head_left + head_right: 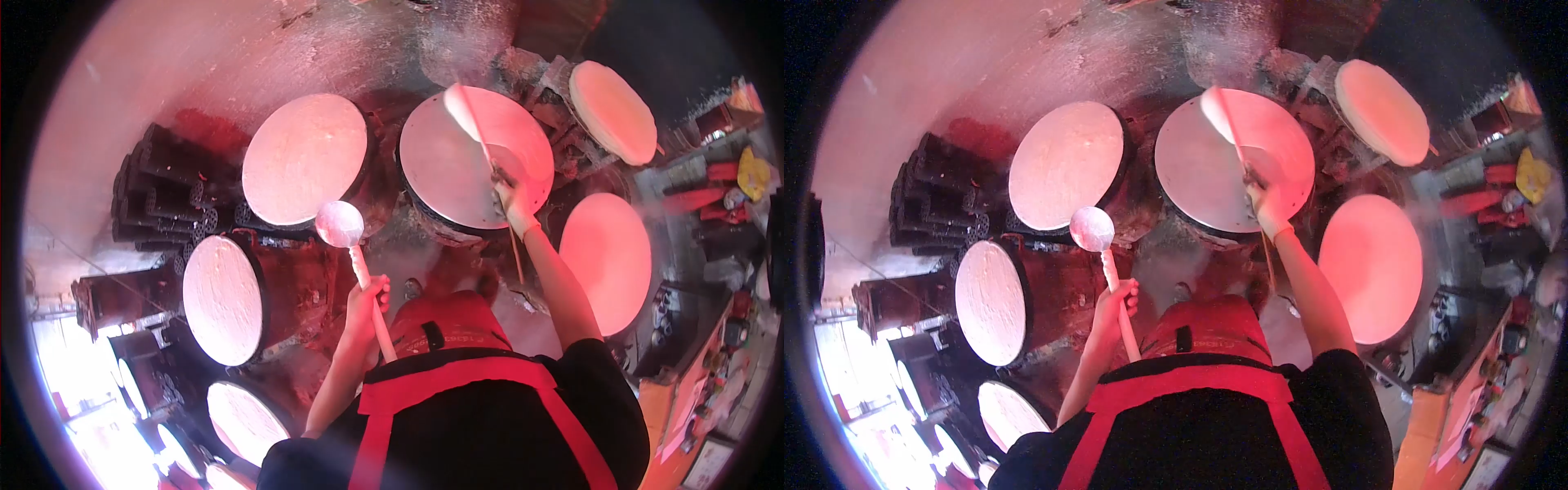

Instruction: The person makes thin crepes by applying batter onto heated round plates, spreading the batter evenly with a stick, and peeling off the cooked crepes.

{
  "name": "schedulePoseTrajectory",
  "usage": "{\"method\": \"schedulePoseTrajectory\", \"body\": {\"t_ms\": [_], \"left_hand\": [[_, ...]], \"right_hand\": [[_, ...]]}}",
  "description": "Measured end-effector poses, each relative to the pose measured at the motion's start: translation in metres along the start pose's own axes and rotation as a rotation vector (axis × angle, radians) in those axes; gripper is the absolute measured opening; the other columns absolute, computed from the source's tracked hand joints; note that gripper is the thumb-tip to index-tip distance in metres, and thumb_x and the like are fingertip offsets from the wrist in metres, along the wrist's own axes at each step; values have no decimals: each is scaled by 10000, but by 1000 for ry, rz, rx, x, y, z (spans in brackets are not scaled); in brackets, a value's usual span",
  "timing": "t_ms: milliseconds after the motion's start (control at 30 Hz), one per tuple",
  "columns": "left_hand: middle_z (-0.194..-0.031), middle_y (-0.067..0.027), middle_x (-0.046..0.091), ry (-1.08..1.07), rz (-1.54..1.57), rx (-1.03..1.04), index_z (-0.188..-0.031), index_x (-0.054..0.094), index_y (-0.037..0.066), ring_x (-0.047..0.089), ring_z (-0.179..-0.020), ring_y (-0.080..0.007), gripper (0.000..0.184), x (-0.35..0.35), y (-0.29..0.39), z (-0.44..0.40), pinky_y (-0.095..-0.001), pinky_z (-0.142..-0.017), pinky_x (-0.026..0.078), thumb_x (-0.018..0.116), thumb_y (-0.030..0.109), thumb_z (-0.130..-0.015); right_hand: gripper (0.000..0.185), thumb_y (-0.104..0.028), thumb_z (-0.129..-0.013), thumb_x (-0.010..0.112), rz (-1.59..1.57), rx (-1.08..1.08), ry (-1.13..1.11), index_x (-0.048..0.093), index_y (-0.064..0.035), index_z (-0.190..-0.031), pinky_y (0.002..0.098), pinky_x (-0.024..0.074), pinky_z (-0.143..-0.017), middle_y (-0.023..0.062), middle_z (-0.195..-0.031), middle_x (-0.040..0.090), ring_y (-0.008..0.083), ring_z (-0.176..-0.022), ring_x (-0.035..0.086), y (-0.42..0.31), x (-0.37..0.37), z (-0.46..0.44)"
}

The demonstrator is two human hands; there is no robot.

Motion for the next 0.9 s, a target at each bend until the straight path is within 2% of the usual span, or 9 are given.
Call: {"method": "schedulePoseTrajectory", "body": {"t_ms": [133, 267, 333, 400, 500, 567, 667, 800, 900], "left_hand": [[-696, 1, 535, 36, 89, -5, -906, 584, 41, 493, -576, -111, 159, 1, -41, 9, -241, -488, 378, 652, 184, -918], [-693, -1, 555, 220, 95, 0, -874, 592, 70, 518, -609, -117, 164, 18, -68, 28, -262, -572, 413, 679, 209, -889], [-716, 0, 572, 282, 73, 45, -868, 598, 83, 536, -644, -118, 160, 22, -87, 27, -268, -634, 431, 690, 214, -875], [-781, -6, 602, 304, 71, 44, -900, 608, 78, 564, -732, -120, 160, 35, -97, 34, -274, -715, 437, 686, 216, -875], [-903, -22, 632, 334, 88, 58, -980, 625, 63, 589, -874, -131, 189, 57, -111, 50, -285, -815, 439, 666, 220, -883], [-1106, -45, 635, 318, 86, 113, -1122, 628, 45, 569, -1070, -142, 292, 80, -109, 72, -307, -936, 407, 608, 239, -905], [-1198, -37, 616, 273, 87, 154, -1182, 620, 42, 528, -1144, -132, 339, 74, -129, 71, -304, -986, 364, 566, 243, -915], [-1220, -10, 601, 277, 98, 219, -1192, 626, 57, 495, -1128, -94, 345, 96, -120, 80, -272, -978, 333, 554, 254, -918], [-1125, 19, 611, 349, 33, 236, -1155, 651, 78, 489, -1006, -58, 298, 133, -97, 101, -226, -902, 343, 583, 226, -905]], "right_hand": [[436, -248, -998, 511, -18, 29, -356, 479, -259, -1432, 239, 206, -350, -72, -562, 307, 56, -387, 278, -3, -49, 42], [375, -248, -1009, 499, 63, 103, 77, 542, -287, -1379, 247, 220, -335, -57, -551, 399, 67, -368, 330, -9, -115, 16], [318, -259, -977, 579, -28, -39, 89, 607, -238, -1293, 244, 235, -355, -50, -589, 445, 69, -394, 346, -19, -119, -14], [265, -214, -970, 558, 139, -127, -159, 622, -222, -1227, 248, 248, -355, -59, -600, 431, 69, -400, 343, 6, -114, -81], [343, -110, -949, 499, 172, 9, -360, 613, -209, -1256, 272, 247, -345, -59, -581, 383, 67, -387, 303, -27, -72, -40], [391, -95, -945, 478, 218, 22, -490, 596, -222, -1296, 269, 241, -339, -52, -570, 370, 70, -374, 295, -12, -93, -43], [473, -75, -938, 454, 265, 82, -682, 552, -235, -1372, 267, 224, -333, -43, -563, 370, 72, -359, 281, -39, -138, -17], [342, -195, -931, 567, 305, 16, -271, 611, -167, -1269, 289, 223, -332, -30, -541, 401, 94, -347, 314, -34, -168, -94], [269, -257, -946, 589, 316, -219, -520, 637, -140, -1184, 277, 231, -345, -34, -547, 405, 88, -375, 340, -2, -145, -168]]}}
Point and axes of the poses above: each hand's wrist, its own z-axis away from the middle knuckle, its own x-axis out of the palm, y = z × x, the point moved 3 cm from there along -z, towards the middle knuckle
